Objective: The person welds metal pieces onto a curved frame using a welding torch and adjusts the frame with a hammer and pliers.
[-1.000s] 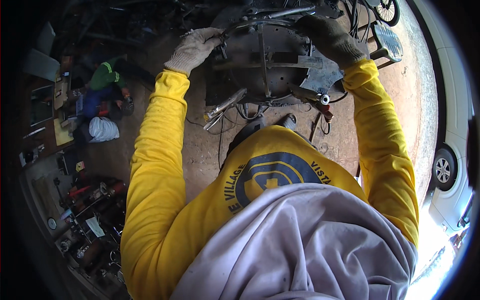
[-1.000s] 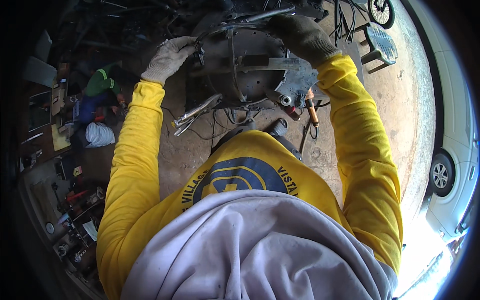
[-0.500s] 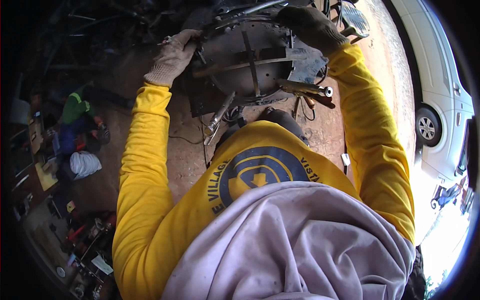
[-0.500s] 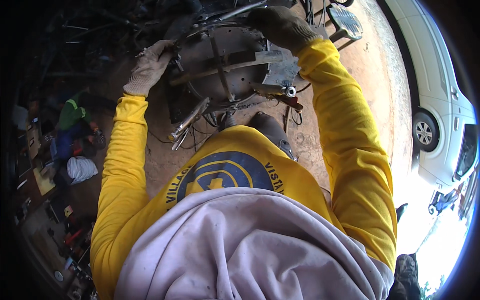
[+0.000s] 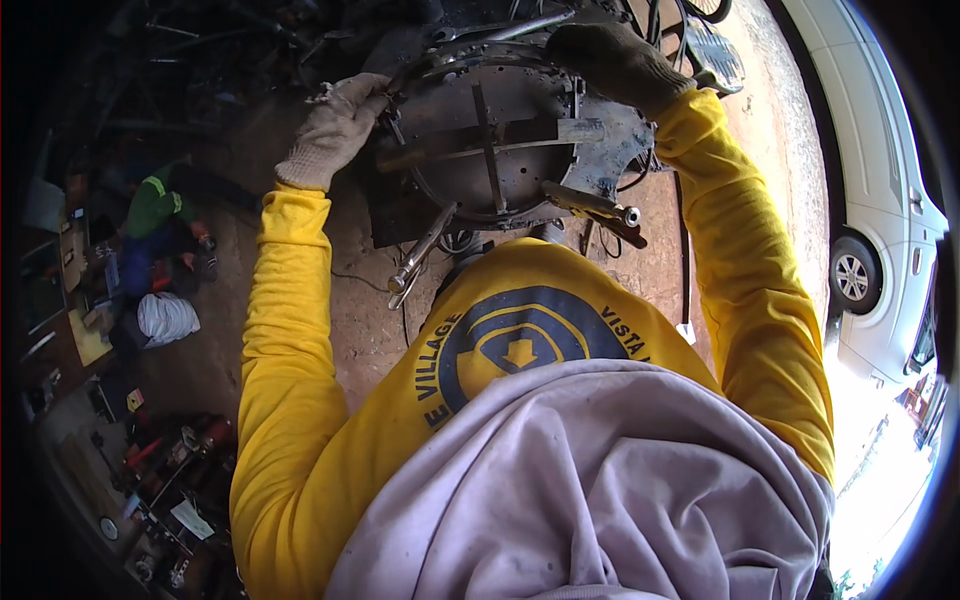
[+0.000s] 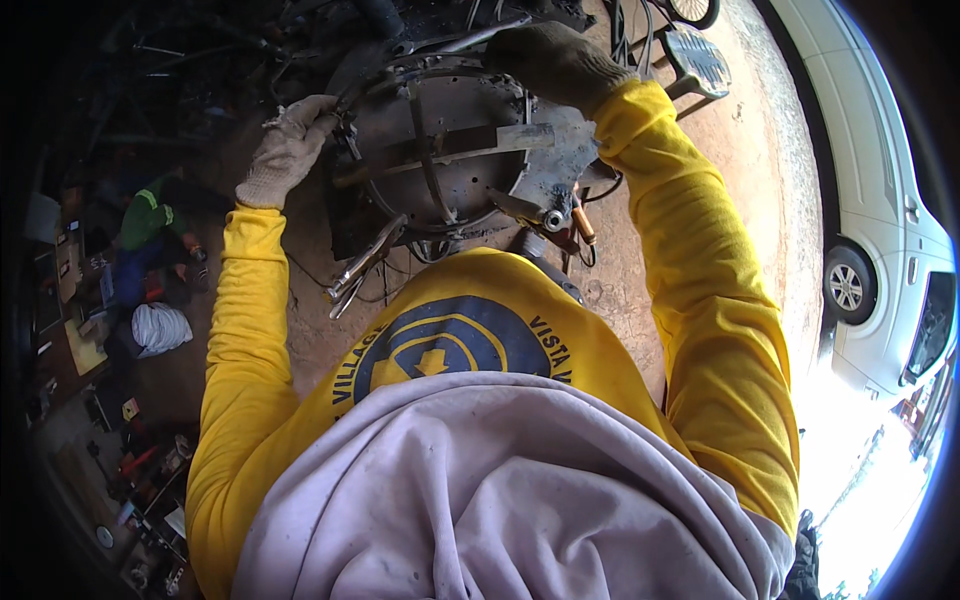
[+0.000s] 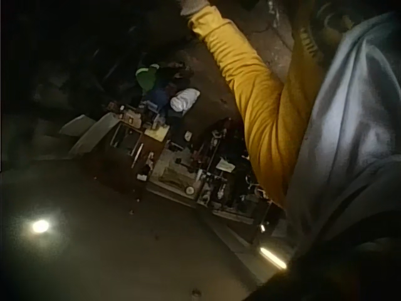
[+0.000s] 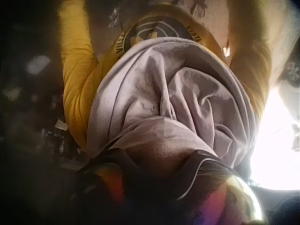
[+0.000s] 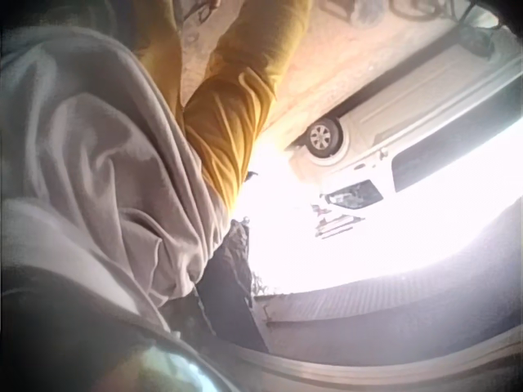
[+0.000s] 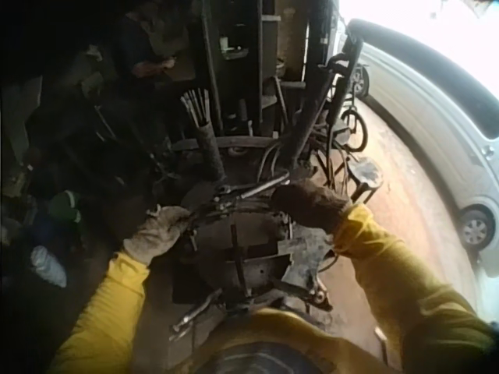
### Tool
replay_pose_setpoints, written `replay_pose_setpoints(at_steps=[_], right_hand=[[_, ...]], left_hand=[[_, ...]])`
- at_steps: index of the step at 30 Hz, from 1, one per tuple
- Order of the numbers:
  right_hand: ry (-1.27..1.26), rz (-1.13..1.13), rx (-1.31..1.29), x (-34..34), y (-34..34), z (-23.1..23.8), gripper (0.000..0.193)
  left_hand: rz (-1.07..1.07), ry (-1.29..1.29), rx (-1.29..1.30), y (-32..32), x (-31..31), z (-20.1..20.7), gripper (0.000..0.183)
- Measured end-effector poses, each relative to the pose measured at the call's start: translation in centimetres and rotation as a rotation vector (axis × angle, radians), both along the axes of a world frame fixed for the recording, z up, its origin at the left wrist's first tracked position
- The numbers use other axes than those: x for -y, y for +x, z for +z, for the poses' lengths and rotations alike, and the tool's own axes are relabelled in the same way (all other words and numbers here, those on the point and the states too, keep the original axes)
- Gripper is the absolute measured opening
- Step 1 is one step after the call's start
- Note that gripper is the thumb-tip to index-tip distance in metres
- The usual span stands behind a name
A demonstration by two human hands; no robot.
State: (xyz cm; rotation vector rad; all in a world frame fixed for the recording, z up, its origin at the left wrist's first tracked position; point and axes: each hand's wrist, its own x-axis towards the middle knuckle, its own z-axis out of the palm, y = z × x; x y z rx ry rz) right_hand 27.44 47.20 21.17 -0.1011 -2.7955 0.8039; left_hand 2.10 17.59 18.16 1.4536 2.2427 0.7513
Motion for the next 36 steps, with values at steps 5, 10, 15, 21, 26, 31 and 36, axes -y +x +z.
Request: replay_pose_setpoints(at_steps=[5,10,15,21,26,31,36], right_hand=[[0.092,0.053,-0.054,-0.2,0.3,-0.1,0.022],[0.010,-0.025,0.005,0.7,0.6,-0.3,0.022],[0.261,0.063,-0.058,-0.2,1.0,-1.3,0.023],[0.142,0.075,-0.116,0.3,0.8,-1.3,0.020],[0.153,0.063,-0.089,-0.2,0.5,-1.9,0.021],[0.136,0.045,-0.052,0.3,0.6,-0.8,0.022],[0.193,0.013,-0.040,0.9,0.7,-0.6,0.023]], left_hand=[[-0.054,-0.025,-0.192,0.9,0.0,0.2,0.031],[-0.096,0.046,-0.295,0.6,0.2,-0.4,0.032],[-0.150,0.146,-0.481,1.3,0.3,-1.1,0.031],[-0.097,0.128,-0.290,1.0,0.0,-0.5,0.029],[-0.083,-0.039,-0.222,0.9,-0.4,0.8,0.028],[-0.105,-0.019,-0.211,0.8,-0.5,1.0,0.025],[-0.121,0.035,-0.266,0.6,-0.1,0.0,0.024]])
